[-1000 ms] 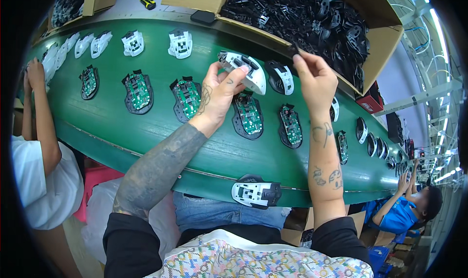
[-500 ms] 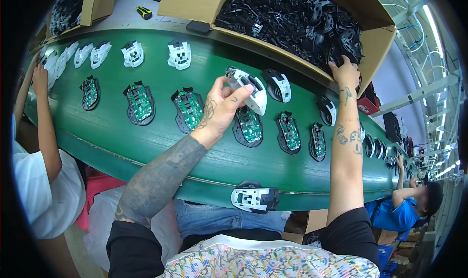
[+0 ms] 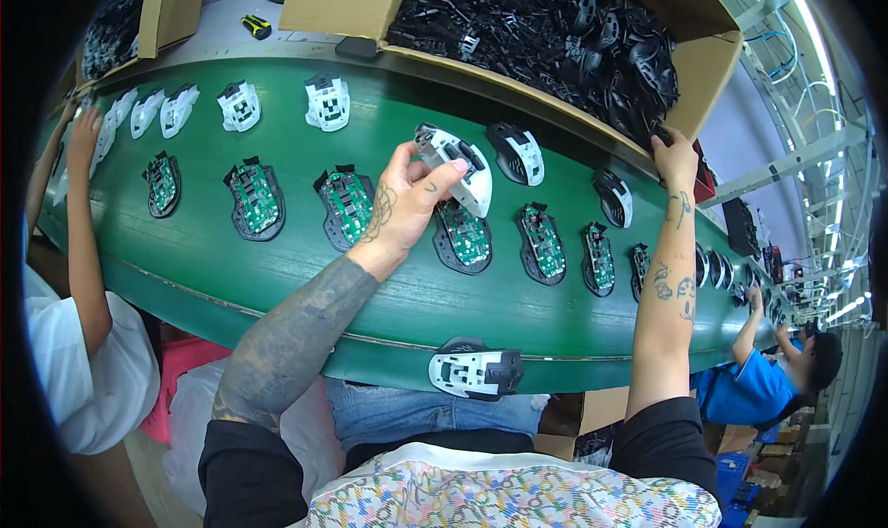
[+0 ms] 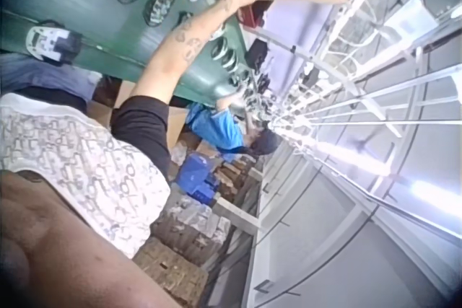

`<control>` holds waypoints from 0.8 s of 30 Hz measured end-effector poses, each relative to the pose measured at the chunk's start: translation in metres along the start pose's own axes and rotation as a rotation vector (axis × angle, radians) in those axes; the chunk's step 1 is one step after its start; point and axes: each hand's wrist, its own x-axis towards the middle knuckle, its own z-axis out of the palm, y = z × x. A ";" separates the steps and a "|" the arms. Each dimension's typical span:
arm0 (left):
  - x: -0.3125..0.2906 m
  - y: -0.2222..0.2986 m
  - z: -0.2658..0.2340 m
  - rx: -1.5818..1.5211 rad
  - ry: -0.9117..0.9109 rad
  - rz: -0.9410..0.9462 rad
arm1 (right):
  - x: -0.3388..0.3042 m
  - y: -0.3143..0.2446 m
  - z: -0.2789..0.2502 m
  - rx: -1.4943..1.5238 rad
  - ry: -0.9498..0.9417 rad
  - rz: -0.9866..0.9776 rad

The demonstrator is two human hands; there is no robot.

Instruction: The person assembles small electronic devices on a green workbench. They repeatedly pick up white plastic housings and black components, fit them together, and place the assembled units in a row.

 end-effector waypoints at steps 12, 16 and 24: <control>-0.001 0.003 -0.005 0.030 -0.014 -0.010 | -0.037 -0.021 -0.017 1.202 -0.133 0.168; -0.003 0.006 -0.004 -0.022 -0.027 -0.028 | -0.091 -0.075 -0.036 1.576 -0.433 0.244; -0.006 0.010 -0.004 -0.082 -0.111 -0.125 | -0.152 -0.145 -0.055 1.699 -0.799 0.000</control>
